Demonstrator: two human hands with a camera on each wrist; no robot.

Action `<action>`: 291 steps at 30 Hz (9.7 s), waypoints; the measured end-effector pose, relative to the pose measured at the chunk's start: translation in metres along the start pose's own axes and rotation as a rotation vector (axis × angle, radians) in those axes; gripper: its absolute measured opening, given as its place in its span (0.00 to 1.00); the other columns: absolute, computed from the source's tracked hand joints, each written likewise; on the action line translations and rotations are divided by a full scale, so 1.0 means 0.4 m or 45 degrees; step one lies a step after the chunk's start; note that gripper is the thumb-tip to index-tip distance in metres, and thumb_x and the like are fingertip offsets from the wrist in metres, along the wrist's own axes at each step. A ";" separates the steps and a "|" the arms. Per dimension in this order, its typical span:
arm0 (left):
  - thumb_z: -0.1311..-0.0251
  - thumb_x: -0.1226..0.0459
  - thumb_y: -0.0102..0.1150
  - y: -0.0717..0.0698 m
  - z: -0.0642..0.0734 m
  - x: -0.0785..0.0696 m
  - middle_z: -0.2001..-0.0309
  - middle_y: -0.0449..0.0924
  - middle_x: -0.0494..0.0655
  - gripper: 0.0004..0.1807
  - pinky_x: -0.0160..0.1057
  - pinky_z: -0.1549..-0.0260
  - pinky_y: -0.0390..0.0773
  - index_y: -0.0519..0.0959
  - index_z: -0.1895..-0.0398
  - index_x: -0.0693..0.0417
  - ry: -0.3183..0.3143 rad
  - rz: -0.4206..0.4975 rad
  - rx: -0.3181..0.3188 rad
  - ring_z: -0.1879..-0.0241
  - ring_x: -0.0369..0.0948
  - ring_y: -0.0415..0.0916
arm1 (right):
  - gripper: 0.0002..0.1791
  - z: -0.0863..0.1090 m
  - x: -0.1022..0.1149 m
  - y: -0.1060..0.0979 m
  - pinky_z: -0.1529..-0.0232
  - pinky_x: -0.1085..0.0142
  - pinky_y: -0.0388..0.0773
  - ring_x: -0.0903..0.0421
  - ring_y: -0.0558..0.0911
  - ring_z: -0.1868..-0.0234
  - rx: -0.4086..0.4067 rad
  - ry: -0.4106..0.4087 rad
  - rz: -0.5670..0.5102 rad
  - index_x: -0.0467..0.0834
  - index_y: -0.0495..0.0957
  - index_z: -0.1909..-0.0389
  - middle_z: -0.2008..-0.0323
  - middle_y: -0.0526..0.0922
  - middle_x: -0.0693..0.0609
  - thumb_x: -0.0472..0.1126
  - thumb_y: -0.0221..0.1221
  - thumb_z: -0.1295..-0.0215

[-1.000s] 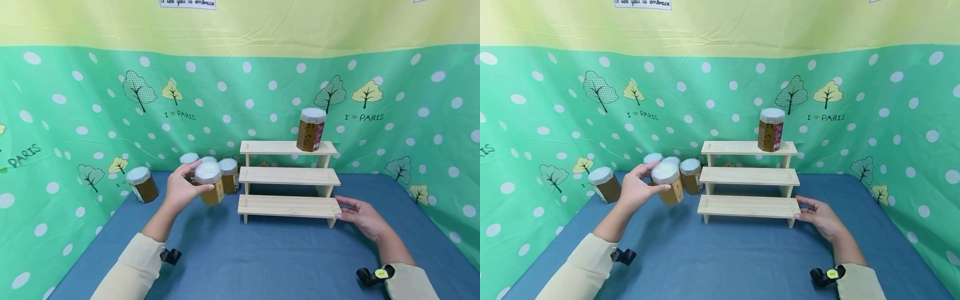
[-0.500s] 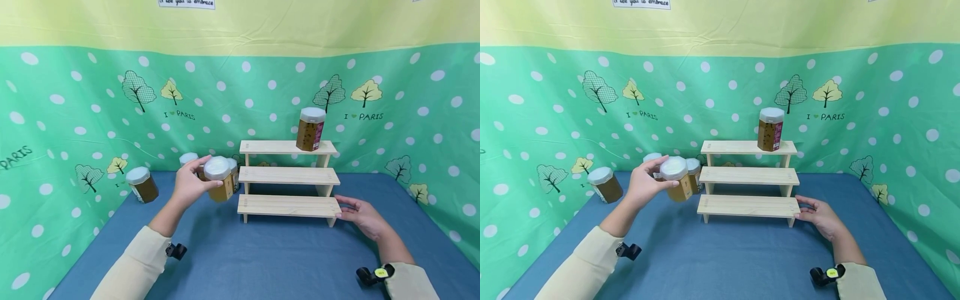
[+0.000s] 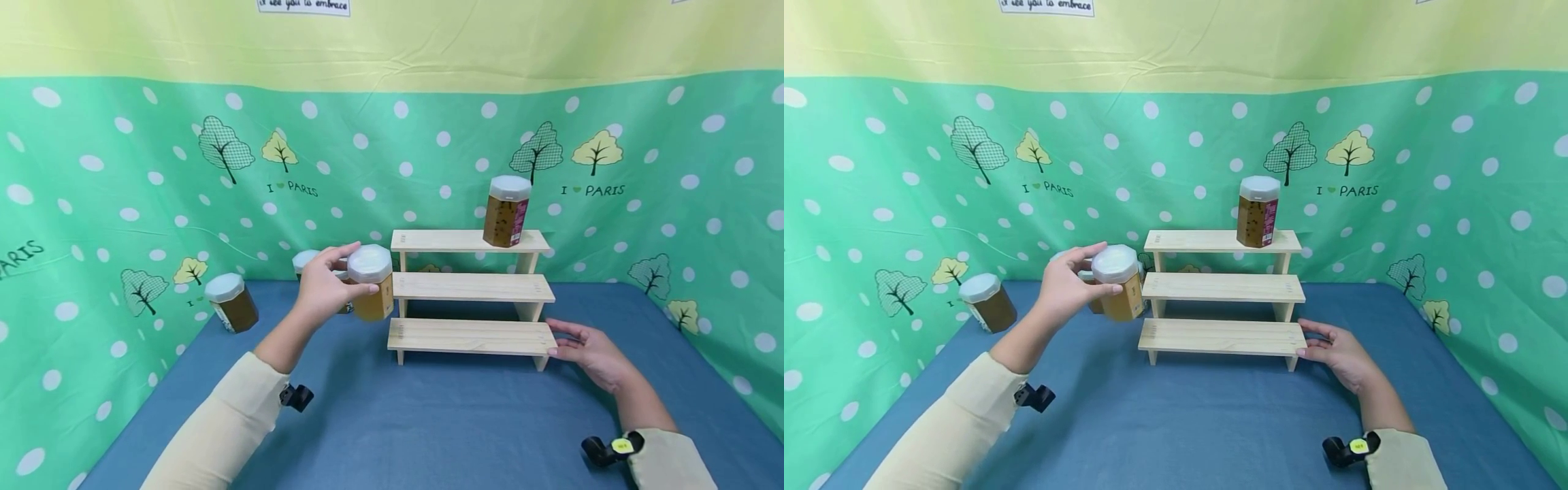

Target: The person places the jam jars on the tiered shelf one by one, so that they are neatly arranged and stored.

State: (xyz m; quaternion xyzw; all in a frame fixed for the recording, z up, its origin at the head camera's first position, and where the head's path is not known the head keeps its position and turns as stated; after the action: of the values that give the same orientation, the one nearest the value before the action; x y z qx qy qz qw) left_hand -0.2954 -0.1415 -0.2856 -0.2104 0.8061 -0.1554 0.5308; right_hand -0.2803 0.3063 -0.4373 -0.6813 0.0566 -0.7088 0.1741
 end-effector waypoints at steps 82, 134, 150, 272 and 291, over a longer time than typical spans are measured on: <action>0.57 0.56 0.80 0.239 -0.304 -0.192 0.37 0.72 0.42 0.42 0.38 0.46 0.75 0.74 0.34 0.46 -0.106 0.072 -0.108 0.42 0.41 0.71 | 0.44 0.003 0.003 -0.009 0.54 0.73 0.76 0.65 0.79 0.53 -0.005 -0.008 -0.010 0.30 0.55 0.28 0.35 0.65 0.28 0.41 0.67 0.39; 0.47 0.65 0.73 0.204 -0.226 -0.074 0.46 0.76 0.58 0.27 0.43 0.49 0.79 0.77 0.44 0.65 0.148 0.436 -0.225 0.49 0.51 0.76 | 0.45 0.003 0.005 -0.003 0.54 0.73 0.76 0.68 0.79 0.54 0.009 0.001 -0.013 0.29 0.53 0.28 0.32 0.59 0.27 0.40 0.67 0.39; 0.48 0.69 0.72 0.188 -0.161 -0.046 0.51 0.76 0.58 0.20 0.55 0.50 0.77 0.80 0.51 0.63 0.294 0.488 -0.147 0.52 0.56 0.76 | 0.45 0.001 -0.002 -0.003 0.54 0.74 0.76 0.67 0.79 0.54 0.001 -0.003 -0.037 0.29 0.53 0.28 0.33 0.60 0.26 0.39 0.67 0.39; 0.40 0.64 0.66 -0.365 0.200 0.403 0.33 0.57 0.56 0.40 0.25 0.55 0.68 0.59 0.26 0.54 -0.184 0.015 -0.487 0.39 0.39 0.61 | 0.45 0.012 0.005 0.003 0.54 0.71 0.76 0.58 0.80 0.51 0.006 0.018 0.084 0.30 0.54 0.28 0.34 0.62 0.27 0.42 0.67 0.38; 0.45 0.51 0.70 -0.403 0.151 0.488 0.23 0.40 0.57 0.55 0.64 0.40 0.63 0.43 0.21 0.42 -0.403 -0.106 -0.328 0.29 0.60 0.48 | 0.45 0.012 0.004 0.008 0.54 0.70 0.76 0.56 0.79 0.50 0.000 0.018 0.072 0.31 0.54 0.27 0.33 0.60 0.28 0.42 0.67 0.39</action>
State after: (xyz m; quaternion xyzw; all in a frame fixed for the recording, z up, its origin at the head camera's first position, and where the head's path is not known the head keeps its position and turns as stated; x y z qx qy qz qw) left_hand -0.2797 -0.3807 -0.3868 -0.3316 0.7166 -0.0379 0.6125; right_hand -0.2752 0.3036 -0.4362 -0.6744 0.0770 -0.7082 0.1940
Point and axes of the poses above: each hand's wrist, its own z-axis away from the middle knuckle, its own y-axis out of the palm, x = y × z, the point moved 4 cm from there along -z, towards the middle knuckle
